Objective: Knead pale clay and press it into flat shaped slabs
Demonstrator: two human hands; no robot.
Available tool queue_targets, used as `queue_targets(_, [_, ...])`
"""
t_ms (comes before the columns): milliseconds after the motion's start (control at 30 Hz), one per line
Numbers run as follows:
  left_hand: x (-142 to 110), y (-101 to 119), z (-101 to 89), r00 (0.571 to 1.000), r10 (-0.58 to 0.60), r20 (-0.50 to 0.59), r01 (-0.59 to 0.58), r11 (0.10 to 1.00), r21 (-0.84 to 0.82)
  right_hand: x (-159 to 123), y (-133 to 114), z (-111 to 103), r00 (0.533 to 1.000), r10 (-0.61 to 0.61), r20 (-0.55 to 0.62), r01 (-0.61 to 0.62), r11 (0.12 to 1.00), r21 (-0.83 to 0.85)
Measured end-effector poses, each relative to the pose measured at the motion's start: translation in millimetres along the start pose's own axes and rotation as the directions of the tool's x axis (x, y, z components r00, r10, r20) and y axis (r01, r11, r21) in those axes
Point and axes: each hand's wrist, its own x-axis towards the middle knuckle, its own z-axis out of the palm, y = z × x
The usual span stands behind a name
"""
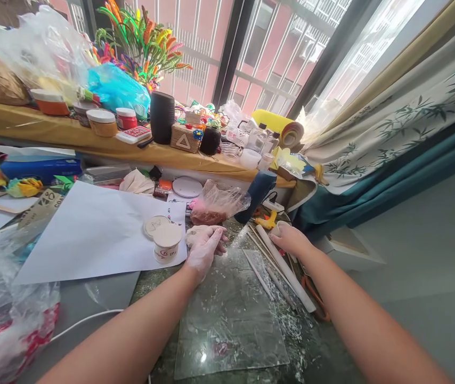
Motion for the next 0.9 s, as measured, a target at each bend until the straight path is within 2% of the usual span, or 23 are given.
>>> queue_targets(133, [-0.5,1.0,0.4,1.0,0.007,-0.003,-0.007,1.0,0.002,-5.1,0.0,-6.9,0.999,-0.028,-0.046,0.028,1.0,0.005])
queue_targets(233, [-1.3,1.8,0.8,1.0,0.009,-0.004,-0.009,1.0,-0.001,-14.9,-2.7,-17.9,0.988,-0.061,-0.139,0.065,0.998,0.026])
queue_targets(333, [-1.9,2.0,1.0,1.0,0.004,-0.004,-0.004,1.0,-0.008,-46.3,-20.3,-16.8,0.964,-0.091,-0.25,0.109,0.992,0.058])
queue_targets(400, [-1.8,1.6,1.0,1.0,-0.001,-0.005,0.001,1.0,-0.008,-84.7,-42.8,-2.4,0.953,-0.147,-0.263,0.179,0.979,0.102])
queue_targets(433, [-1.6,1.4,0.8,1.0,-0.005,-0.005,0.005,1.0,-0.006,-107.5,-55.7,8.5,0.933,-0.272,-0.236,0.318,0.93,0.186])
queue_targets(467, [-1.3,1.1,0.7,1.0,-0.007,-0.005,0.007,1.0,-0.004,-130.8,-68.2,20.4,0.891,-0.416,-0.182,0.452,0.854,0.26])
queue_targets(500, [-1.0,1.0,0.6,1.0,-0.009,-0.007,0.009,1.0,-0.002,-152.8,-79.2,32.4,0.848,-0.515,-0.126,0.527,0.792,0.309])
queue_targets(567, [-0.3,0.8,0.7,1.0,-0.012,-0.01,0.012,1.0,0.002,-186.2,-93.8,51.9,0.787,-0.617,-0.003,0.582,0.741,0.336])
queue_targets(600, [0.0,0.8,1.0,1.0,-0.015,-0.012,0.015,1.0,0.005,-195.2,-97.1,58.0,0.788,-0.614,0.039,0.568,0.75,0.34])
queue_targets(667, [0.1,1.0,1.9,1.0,-0.019,-0.016,0.02,1.0,0.012,-197.5,-99.2,61.5,0.861,-0.5,0.093,0.45,0.835,0.315])
queue_targets(733, [-0.3,1.3,2.8,1.0,-0.02,-0.011,0.02,0.999,0.027,-186.5,-102.5,55.8,0.939,-0.33,0.1,0.291,0.915,0.28])
queue_targets(767, [-0.6,1.3,3.0,1.0,-0.016,-0.005,0.017,0.999,0.037,-180.4,-106.3,51.0,0.955,-0.279,0.098,0.244,0.931,0.271])
queue_targets(800, [-0.9,1.3,2.8,1.0,-0.012,0.002,0.012,0.999,0.049,-176.1,-111.4,45.9,0.956,-0.278,0.093,0.245,0.931,0.272])
queue_targets(833, [-1.0,1.2,2.3,1.0,-0.006,0.007,0.006,0.998,0.059,-174.7,-116.8,41.4,0.937,-0.335,0.096,0.296,0.911,0.287])
queue_targets(867, [-0.9,1.0,1.6,1.0,-0.002,0.011,0.001,0.998,0.065,-176.3,-121.5,37.9,0.893,-0.439,0.102,0.389,0.865,0.316])
queue_targets(900, [-0.5,0.6,0.8,1.0,0.002,0.011,-0.003,0.998,0.066,-180.4,-124.4,36.0,0.824,-0.557,0.108,0.492,0.797,0.351])
